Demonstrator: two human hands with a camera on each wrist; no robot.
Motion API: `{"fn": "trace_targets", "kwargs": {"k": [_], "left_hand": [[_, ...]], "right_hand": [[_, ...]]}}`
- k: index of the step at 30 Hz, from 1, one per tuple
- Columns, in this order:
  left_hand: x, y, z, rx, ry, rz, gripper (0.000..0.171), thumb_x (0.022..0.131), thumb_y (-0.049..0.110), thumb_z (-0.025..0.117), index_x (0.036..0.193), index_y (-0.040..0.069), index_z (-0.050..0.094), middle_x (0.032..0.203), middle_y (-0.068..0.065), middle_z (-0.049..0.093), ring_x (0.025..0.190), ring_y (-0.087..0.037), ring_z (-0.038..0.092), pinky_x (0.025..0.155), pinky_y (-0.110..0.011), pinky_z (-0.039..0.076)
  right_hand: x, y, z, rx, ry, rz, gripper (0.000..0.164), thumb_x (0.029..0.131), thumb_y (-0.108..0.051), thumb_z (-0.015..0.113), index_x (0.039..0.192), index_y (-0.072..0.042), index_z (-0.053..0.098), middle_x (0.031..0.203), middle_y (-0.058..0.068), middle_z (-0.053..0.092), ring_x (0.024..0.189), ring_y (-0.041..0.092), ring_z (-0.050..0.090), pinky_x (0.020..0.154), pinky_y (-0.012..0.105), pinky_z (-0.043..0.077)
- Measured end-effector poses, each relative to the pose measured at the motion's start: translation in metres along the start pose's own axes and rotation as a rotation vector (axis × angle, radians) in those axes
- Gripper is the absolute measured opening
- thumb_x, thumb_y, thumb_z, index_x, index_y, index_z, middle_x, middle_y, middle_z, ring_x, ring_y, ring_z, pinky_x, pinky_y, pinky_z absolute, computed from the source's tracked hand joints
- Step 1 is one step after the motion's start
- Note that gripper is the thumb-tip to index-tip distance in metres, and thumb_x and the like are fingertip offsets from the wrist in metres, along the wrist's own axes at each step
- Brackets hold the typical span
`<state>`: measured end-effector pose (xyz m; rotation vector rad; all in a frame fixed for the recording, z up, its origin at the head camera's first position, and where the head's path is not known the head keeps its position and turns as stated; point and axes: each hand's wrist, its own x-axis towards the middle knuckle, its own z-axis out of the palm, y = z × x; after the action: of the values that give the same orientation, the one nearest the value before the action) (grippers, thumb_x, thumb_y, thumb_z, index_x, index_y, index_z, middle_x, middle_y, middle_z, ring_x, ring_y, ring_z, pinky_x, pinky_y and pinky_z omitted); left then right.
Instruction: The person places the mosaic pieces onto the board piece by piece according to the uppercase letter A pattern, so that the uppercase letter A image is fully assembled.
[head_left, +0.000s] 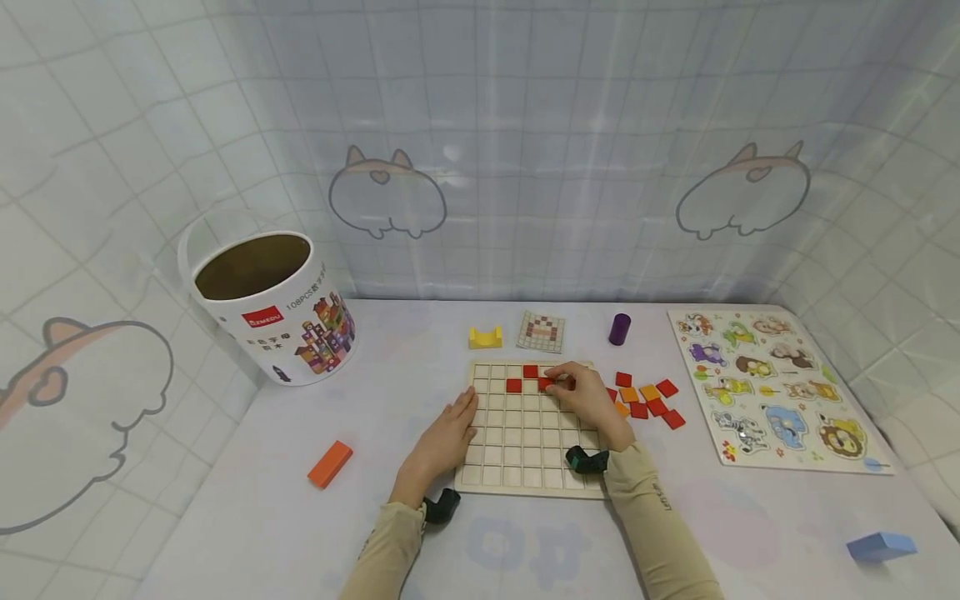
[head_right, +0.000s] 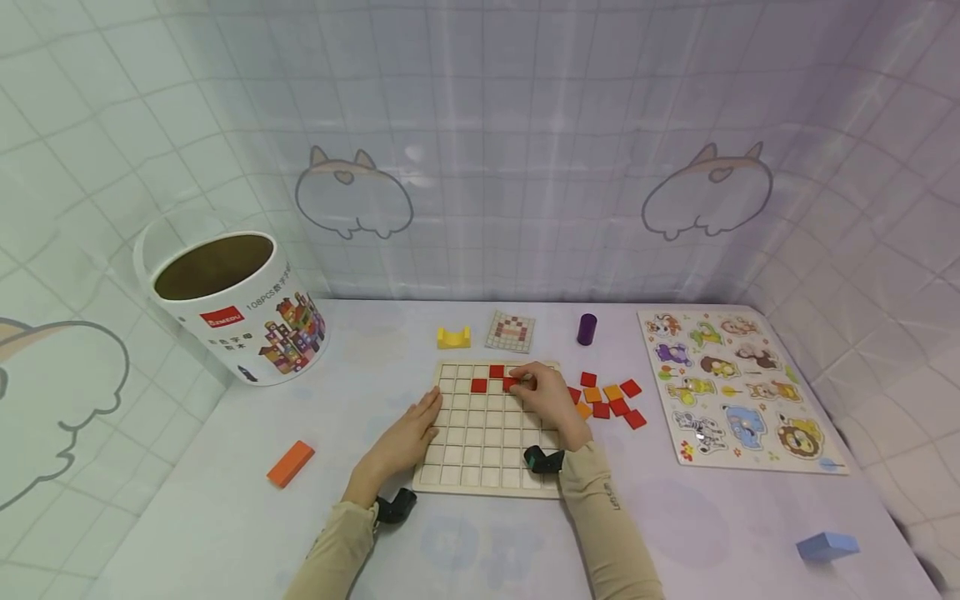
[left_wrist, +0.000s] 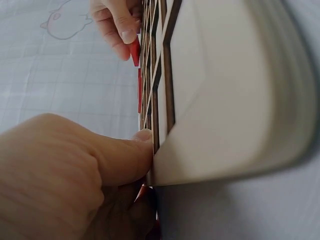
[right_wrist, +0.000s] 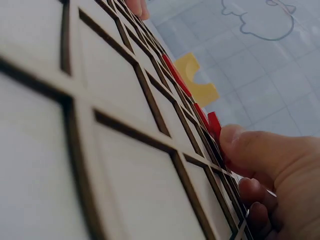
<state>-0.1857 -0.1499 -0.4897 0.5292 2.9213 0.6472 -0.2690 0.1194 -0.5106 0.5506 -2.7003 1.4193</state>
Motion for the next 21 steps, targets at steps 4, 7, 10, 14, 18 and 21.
{"fn": "trace_targets", "kwargs": {"k": [4,7,10,14,18,21], "left_hand": [[-0.0001,0.0001,-0.0006,-0.007,0.000,-0.004,0.054,0.100,0.012,0.048,0.148,-0.007,0.031,0.159,-0.019,0.025,0.147,-0.034,0.026,0.121,-0.049,0.024],[-0.0002,0.0001,-0.0004,-0.006,-0.004,-0.006,0.054,0.100,0.012,0.048,0.148,-0.007,0.031,0.159,-0.020,0.024,0.147,-0.034,0.026,0.121,-0.050,0.024],[-0.0007,0.0005,-0.0004,-0.005,-0.005,-0.006,0.054,0.100,0.011,0.048,0.148,-0.007,0.031,0.159,-0.020,0.024,0.147,-0.034,0.026,0.121,-0.051,0.025],[-0.0006,0.0008,-0.0001,-0.007,-0.009,-0.013,0.054,0.100,0.012,0.048,0.148,-0.006,0.031,0.159,-0.019,0.024,0.147,-0.034,0.026,0.121,-0.050,0.024],[0.0000,0.0004,0.0003,-0.011,-0.010,-0.018,0.055,0.100,0.012,0.048,0.149,-0.006,0.030,0.160,-0.018,0.023,0.147,-0.034,0.026,0.122,-0.050,0.024],[0.0007,-0.0006,0.0009,-0.012,-0.008,-0.020,0.054,0.101,0.013,0.047,0.149,-0.006,0.029,0.160,-0.018,0.022,0.148,-0.033,0.025,0.122,-0.049,0.023]], "right_hand": [[-0.0013,0.0015,-0.0002,-0.006,0.004,-0.026,0.022,0.088,-0.010,0.071,0.109,-0.006,0.071,0.090,0.008,0.068,0.071,0.012,0.050,0.062,0.021,0.042],[-0.0026,0.0011,-0.0007,-0.011,0.001,-0.034,0.021,0.087,-0.009,0.071,0.108,-0.006,0.071,0.092,0.009,0.068,0.070,0.011,0.050,0.061,0.020,0.042],[-0.0028,0.0013,-0.0003,-0.013,0.005,-0.037,0.020,0.087,-0.009,0.071,0.107,-0.007,0.072,0.093,0.008,0.068,0.070,0.010,0.050,0.061,0.019,0.042],[-0.0034,0.0025,0.0003,0.004,0.018,-0.065,0.020,0.086,-0.007,0.072,0.106,-0.005,0.072,0.093,0.009,0.068,0.068,0.009,0.049,0.059,0.020,0.041],[-0.0039,0.0023,0.0000,0.006,0.025,-0.078,0.022,0.084,-0.006,0.073,0.106,-0.004,0.072,0.091,0.010,0.068,0.067,0.008,0.048,0.058,0.020,0.040],[-0.0041,-0.0009,-0.0037,0.021,0.024,-0.038,0.024,0.085,-0.009,0.073,0.108,-0.005,0.071,0.090,0.009,0.067,0.068,0.008,0.049,0.059,0.019,0.041]]}}
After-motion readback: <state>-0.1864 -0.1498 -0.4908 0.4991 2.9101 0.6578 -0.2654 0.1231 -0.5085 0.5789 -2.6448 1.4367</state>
